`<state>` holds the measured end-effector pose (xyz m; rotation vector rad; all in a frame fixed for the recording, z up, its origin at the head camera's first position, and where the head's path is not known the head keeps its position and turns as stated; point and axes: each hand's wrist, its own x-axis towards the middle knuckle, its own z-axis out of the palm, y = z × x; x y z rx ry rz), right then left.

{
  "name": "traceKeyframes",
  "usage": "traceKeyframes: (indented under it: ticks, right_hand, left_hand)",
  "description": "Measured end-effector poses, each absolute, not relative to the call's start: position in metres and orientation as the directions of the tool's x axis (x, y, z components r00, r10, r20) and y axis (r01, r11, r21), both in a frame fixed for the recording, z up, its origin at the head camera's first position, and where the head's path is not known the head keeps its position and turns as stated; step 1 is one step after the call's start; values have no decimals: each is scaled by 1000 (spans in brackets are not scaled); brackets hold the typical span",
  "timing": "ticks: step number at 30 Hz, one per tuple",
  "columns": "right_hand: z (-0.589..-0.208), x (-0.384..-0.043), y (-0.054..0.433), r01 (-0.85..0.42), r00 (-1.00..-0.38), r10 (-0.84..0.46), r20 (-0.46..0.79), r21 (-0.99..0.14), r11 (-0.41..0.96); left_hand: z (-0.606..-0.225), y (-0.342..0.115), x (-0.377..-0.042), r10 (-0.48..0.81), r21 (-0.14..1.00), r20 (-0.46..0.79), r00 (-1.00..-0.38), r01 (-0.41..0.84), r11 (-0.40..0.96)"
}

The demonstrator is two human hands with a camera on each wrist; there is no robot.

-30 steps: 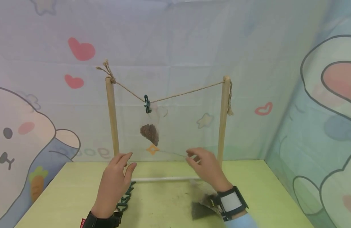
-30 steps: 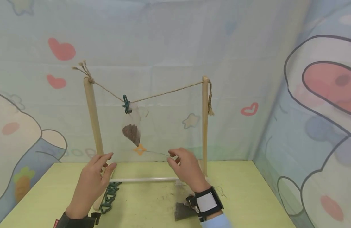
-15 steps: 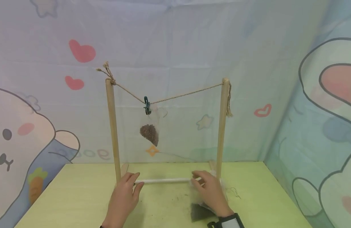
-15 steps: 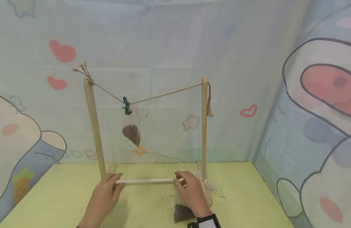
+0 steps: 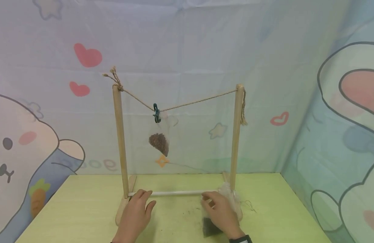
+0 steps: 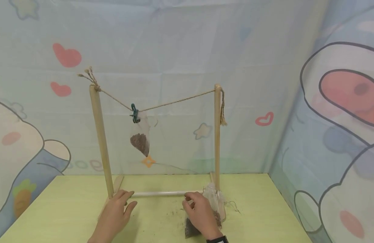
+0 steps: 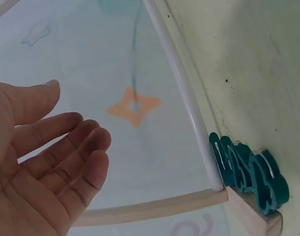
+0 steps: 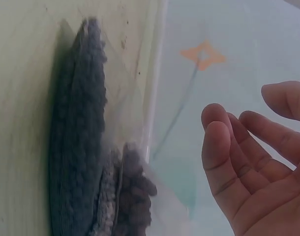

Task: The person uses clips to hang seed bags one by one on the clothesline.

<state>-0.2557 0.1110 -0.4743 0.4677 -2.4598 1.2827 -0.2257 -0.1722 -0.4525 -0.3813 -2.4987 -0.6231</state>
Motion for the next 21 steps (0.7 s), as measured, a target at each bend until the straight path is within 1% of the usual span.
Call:
traceKeyframes:
  ticks: [3,9,14,21]
  right_hand:
    - [-475,-254,102,-455,-884,-185,429,-700,551]
    - [-476,-251,80,-548,-836,-337,433,-654,521]
    - [-474,-248,61,-573,-814,-420,401,-673,468]
    - [-472,-245,43,-557,-810,-464,358,-715,421]
  left_hand:
    - [-453,-178,-226,130,353,543,-830,366,861]
    - [-450,-198,-226,62,414,434,-899,260,872]
    - [-450,-214,-225,22,433,361,-932,189,881]
    - [-454,-225,-223,-30,473,206,-978,73,878]
